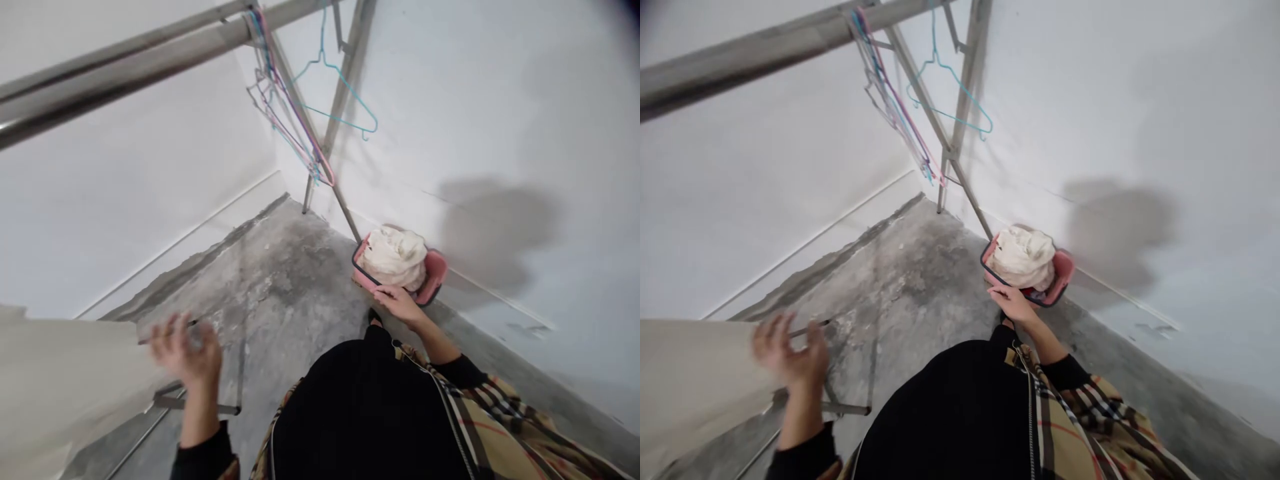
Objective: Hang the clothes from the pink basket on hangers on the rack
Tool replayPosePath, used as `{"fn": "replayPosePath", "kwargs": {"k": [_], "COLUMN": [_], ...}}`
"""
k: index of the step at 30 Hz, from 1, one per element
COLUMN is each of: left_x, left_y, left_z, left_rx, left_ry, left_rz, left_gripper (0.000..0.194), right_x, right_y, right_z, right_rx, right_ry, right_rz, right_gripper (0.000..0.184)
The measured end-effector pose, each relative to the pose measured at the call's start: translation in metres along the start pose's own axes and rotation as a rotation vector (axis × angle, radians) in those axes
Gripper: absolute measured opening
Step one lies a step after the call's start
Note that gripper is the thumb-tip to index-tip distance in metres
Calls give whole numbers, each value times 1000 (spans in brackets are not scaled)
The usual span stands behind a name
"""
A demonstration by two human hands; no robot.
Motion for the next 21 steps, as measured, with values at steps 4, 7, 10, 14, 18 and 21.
{"fn": "replayPosePath", "kwargs": {"k": [4, 7, 10, 14, 18, 21], "left_x": [61, 107, 143, 165, 171, 176], "left_y": [119, 174, 205, 232, 256, 271], "left_z": [-37, -68, -88, -94, -95, -103], "left_rx": [-317, -542, -725, -891, -974, -1027], "left_ry": [103, 103, 66, 12, -92, -177], "left_rz": [-195, -352, -427, -449, -445, -432], "left_gripper": [26, 25, 27, 29, 31, 34], "right_x": [39, 77, 115, 154, 177, 186], "right_y": [-10, -24, -42, -71, -107, -134], "right_z": [2, 4, 12, 41, 91, 133], "right_rx": [27, 57, 80, 77, 72, 76], "right_ry": [25, 106, 203, 293, 318, 286], "right_rz": [10, -19, -44, -86, -128, -138], "right_gripper": [34, 36, 33, 27, 26, 30]}}
Point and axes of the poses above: each hand's wrist, its own z-axis towards the middle knuckle, its own y-axis out of the palm, x = y × z, the point moved 6 cm from there along z, towards the middle knuckle, and after that the axes turned 15 degrees about -x, right-handed, at the moved point
